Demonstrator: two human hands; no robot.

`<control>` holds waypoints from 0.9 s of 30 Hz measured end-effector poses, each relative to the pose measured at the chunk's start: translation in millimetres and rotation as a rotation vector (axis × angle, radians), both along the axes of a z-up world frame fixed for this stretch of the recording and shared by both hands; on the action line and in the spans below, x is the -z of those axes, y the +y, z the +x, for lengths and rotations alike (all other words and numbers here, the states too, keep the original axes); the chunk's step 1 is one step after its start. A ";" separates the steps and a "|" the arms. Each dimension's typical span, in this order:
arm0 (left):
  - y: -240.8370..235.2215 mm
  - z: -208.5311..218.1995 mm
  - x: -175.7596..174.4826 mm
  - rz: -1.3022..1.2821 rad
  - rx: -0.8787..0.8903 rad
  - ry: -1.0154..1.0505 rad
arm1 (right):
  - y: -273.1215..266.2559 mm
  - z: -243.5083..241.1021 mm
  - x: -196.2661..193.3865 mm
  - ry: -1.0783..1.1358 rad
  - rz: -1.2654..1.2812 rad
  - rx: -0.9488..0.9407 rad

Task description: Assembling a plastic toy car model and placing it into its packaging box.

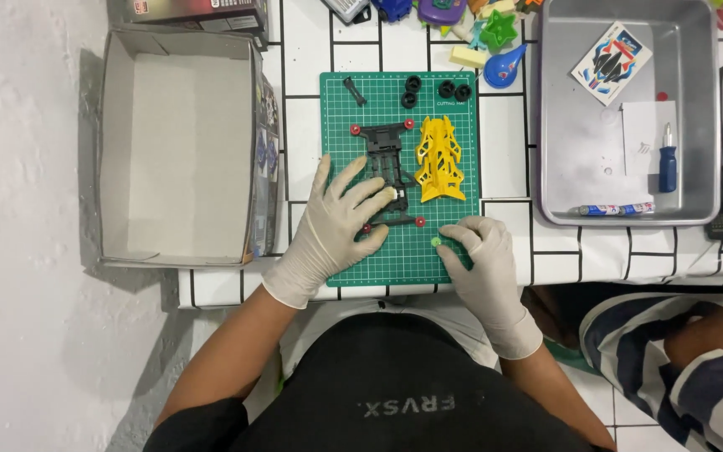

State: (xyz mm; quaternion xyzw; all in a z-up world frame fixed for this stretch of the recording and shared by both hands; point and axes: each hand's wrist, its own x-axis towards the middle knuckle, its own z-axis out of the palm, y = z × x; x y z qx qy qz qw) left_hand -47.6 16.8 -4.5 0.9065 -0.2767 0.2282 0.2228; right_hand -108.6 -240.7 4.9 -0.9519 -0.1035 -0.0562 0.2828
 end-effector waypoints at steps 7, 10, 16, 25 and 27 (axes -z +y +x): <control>1.5 -1.5 0.1 -0.031 0.004 -0.045 | 7.8 4.8 -8.3 -0.001 -0.102 0.006; 4.2 -2.9 -1.1 -0.009 -0.017 -0.044 | 7.9 8.2 -10.9 0.066 -0.062 0.006; 2.7 -18.6 -7.1 0.039 -0.135 -0.018 | 5.7 11.9 -22.3 0.196 0.089 -0.002; -29.0 -38.3 -24.2 0.051 -0.287 0.138 | 27.0 34.7 -48.0 0.097 0.460 0.051; -28.4 -38.3 -27.7 0.039 -0.281 0.183 | 32.3 43.7 -49.5 0.003 0.417 -0.033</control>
